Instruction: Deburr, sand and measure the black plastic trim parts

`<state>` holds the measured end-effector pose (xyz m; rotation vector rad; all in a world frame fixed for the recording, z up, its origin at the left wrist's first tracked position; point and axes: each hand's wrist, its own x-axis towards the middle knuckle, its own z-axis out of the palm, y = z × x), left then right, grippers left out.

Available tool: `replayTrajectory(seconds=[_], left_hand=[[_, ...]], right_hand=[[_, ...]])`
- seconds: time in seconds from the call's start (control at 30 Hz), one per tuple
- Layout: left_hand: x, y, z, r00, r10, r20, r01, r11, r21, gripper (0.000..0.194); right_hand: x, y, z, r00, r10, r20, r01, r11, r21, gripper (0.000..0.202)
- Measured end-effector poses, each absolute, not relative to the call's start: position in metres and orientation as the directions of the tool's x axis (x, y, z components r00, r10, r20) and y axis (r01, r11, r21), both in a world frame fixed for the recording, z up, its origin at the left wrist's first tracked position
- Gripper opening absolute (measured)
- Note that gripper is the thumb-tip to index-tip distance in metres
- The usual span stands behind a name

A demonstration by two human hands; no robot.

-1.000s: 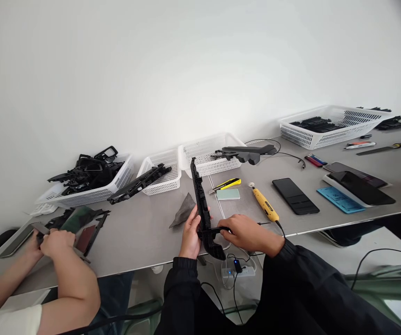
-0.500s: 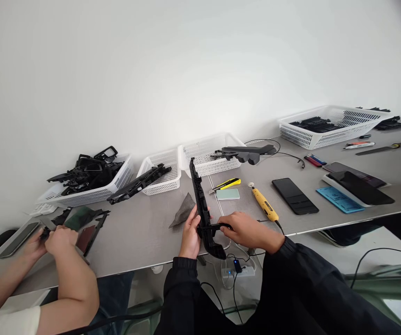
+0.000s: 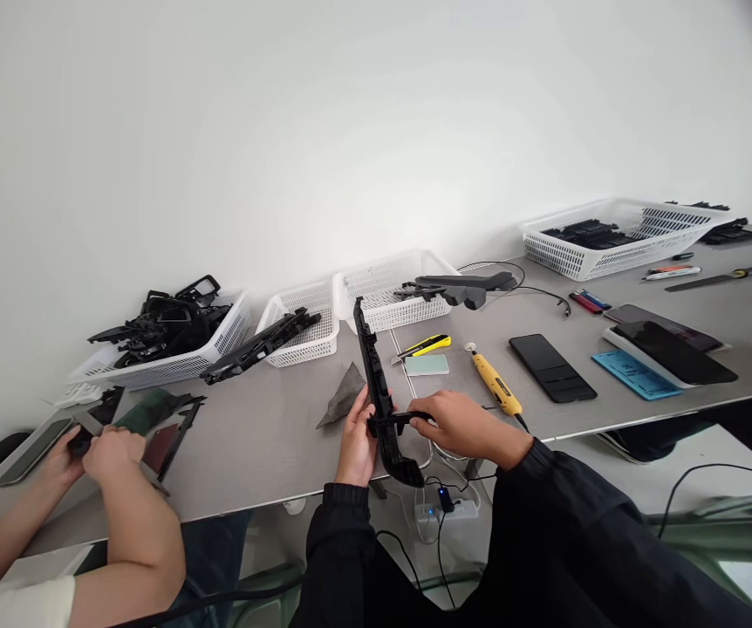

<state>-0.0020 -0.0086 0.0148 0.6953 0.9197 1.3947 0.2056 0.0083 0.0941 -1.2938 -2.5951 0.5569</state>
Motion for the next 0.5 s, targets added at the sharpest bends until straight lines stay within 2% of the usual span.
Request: replayTrajectory(seconds=[0.5], left_hand=[[0.000, -0.008, 0.014, -0.066, 0.991, -0.115, -0.522, 0.064, 0.850, 0.067]], right_hand=[[0.205, 0.014, 0.085, -0.617, 0.786, 0.035, 0.710, 0.576, -0.405, 0.023]])
